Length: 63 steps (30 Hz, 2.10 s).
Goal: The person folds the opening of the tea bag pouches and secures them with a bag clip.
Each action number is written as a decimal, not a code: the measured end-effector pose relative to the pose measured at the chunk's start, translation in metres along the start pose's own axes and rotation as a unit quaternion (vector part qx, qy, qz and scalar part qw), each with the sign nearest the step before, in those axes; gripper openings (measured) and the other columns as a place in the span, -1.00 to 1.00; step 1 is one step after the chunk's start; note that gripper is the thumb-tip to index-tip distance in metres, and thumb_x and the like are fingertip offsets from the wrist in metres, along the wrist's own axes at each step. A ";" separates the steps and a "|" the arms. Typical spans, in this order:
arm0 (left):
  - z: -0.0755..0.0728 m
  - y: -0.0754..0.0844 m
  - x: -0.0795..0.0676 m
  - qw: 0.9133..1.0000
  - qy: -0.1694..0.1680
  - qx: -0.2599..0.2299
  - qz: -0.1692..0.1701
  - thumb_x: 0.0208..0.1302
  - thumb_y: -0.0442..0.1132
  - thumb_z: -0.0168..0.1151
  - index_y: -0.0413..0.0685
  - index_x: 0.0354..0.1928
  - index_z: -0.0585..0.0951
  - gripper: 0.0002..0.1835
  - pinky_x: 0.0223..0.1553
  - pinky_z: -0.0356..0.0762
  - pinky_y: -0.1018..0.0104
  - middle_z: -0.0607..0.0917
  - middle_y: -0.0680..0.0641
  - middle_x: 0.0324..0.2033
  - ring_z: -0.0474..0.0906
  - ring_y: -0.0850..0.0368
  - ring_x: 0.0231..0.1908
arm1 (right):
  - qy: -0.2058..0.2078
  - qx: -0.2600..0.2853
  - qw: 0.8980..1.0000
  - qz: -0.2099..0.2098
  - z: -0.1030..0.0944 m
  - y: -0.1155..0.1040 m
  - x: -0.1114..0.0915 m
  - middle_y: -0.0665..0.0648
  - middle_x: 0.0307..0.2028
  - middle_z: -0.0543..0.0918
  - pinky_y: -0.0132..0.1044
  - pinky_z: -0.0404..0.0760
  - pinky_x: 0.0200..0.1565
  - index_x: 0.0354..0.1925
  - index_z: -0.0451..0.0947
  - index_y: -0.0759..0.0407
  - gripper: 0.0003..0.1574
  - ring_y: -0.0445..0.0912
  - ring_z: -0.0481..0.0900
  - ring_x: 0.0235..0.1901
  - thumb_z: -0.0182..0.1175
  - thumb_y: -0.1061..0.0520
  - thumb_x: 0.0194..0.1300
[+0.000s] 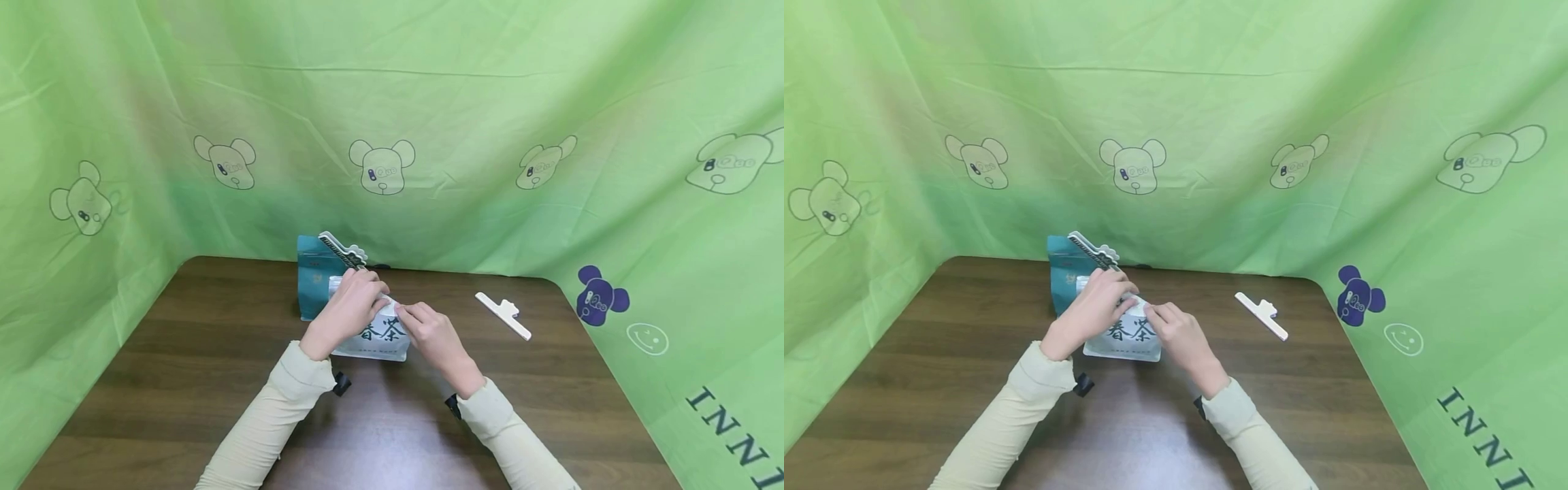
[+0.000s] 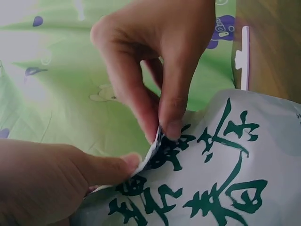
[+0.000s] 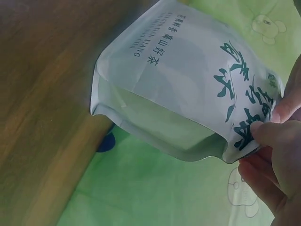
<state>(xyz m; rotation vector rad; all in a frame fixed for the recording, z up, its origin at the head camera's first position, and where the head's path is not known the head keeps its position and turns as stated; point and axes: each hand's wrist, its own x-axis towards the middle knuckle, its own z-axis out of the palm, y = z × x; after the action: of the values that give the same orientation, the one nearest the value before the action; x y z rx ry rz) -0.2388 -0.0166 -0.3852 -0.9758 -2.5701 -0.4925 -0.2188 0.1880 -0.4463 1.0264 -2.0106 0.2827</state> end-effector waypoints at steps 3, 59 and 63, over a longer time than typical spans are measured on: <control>0.000 0.001 0.000 1.000 0.010 0.016 0.003 0.31 -0.27 0.40 -0.13 -0.15 0.77 -0.87 -0.07 0.37 0.13 0.73 -0.07 -0.27 0.59 -0.02 -0.13 | 0.003 0.005 1.000 0.001 0.003 -0.001 0.002 0.12 -0.33 0.70 -0.21 0.66 -0.37 -0.14 0.72 0.34 -0.68 -0.04 0.64 -0.36 0.47 0.35 0.05; 0.013 -0.010 -0.014 0.987 0.151 0.050 -0.002 0.32 -0.20 0.38 -0.05 -0.26 0.80 -0.90 -0.23 0.27 0.19 0.60 0.04 -0.42 0.47 0.08 -0.33 | -0.093 0.325 0.913 0.228 0.017 0.023 0.043 0.09 -0.42 0.71 -0.13 0.68 -0.38 -0.38 0.70 0.21 -0.91 -0.15 0.63 -0.44 0.38 0.32 0.27; 0.014 -0.010 -0.014 0.988 0.148 0.043 -0.006 0.32 -0.20 0.39 -0.04 -0.26 0.81 -0.90 -0.24 0.26 0.21 0.59 0.05 -0.42 0.46 0.09 -0.33 | -0.100 0.337 0.907 0.232 0.017 0.024 0.043 0.09 -0.40 0.72 -0.15 0.69 -0.36 -0.34 0.71 0.21 -0.94 -0.15 0.64 -0.43 0.39 0.33 0.26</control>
<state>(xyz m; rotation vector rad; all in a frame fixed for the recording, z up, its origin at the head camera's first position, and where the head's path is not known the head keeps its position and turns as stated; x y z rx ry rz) -0.2388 -0.0256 -0.4057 -0.7927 -2.3105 -0.4843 -0.2604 0.1704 -0.4205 0.9788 -2.3919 1.2437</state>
